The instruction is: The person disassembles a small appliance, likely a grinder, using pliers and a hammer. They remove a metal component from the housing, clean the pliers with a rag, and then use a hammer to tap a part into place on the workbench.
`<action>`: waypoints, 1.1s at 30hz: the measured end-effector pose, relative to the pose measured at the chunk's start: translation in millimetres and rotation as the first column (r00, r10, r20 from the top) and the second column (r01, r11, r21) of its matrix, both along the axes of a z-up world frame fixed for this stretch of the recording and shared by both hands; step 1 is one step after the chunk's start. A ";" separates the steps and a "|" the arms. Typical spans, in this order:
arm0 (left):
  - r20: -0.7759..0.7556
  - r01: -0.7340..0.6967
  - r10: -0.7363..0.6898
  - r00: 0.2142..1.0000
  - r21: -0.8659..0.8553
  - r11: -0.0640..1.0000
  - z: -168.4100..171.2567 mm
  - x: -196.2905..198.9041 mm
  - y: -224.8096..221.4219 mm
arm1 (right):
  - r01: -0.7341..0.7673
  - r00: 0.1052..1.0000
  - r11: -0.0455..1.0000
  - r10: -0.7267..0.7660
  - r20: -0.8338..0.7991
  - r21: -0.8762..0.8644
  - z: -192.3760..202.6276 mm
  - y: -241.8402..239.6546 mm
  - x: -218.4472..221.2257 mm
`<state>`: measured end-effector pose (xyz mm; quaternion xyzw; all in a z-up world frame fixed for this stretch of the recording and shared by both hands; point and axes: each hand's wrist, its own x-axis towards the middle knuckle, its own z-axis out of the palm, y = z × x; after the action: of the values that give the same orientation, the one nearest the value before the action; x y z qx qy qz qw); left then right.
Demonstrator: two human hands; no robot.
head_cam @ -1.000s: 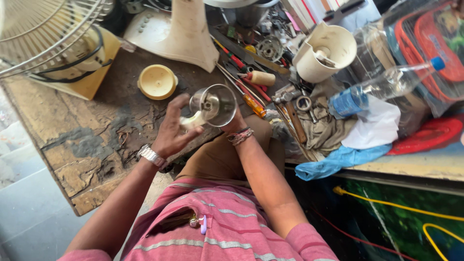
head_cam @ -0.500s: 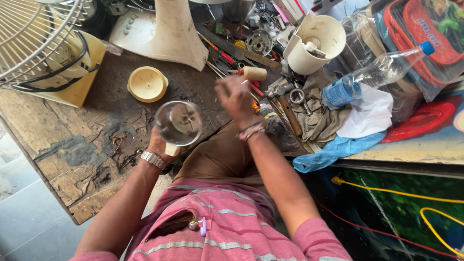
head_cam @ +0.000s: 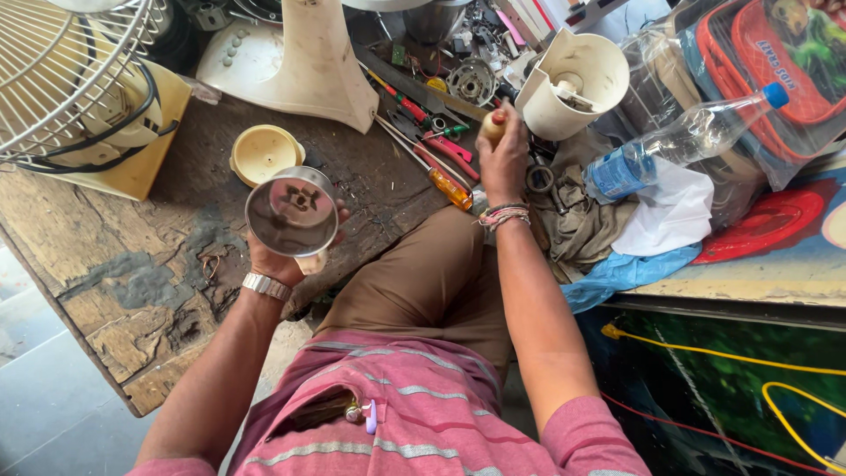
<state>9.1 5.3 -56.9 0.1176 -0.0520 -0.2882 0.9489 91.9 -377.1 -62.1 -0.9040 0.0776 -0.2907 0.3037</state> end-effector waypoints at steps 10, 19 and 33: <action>-0.326 -0.268 0.344 0.880 0.256 0.929 -37.8 20.7 7.1 | -0.064 0.993 0.975 0.083 0.079 -0.213 0.4 41.2 -36.6; -0.275 -0.152 0.199 0.941 0.185 0.971 -38.4 14.8 15.7 | -0.402 0.787 0.873 0.175 -0.592 -0.276 12.1 21.0 -7.4; -0.330 -0.234 0.319 0.888 0.272 0.933 -30.7 8.8 2.2 | -0.618 0.622 0.711 0.183 -0.761 -0.334 46.9 27.3 3.4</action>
<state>17.9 7.5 -87.6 0.1740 0.1776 -0.1702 0.9535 95.3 -349.8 -15.1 -0.9832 -0.1229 0.1316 0.0290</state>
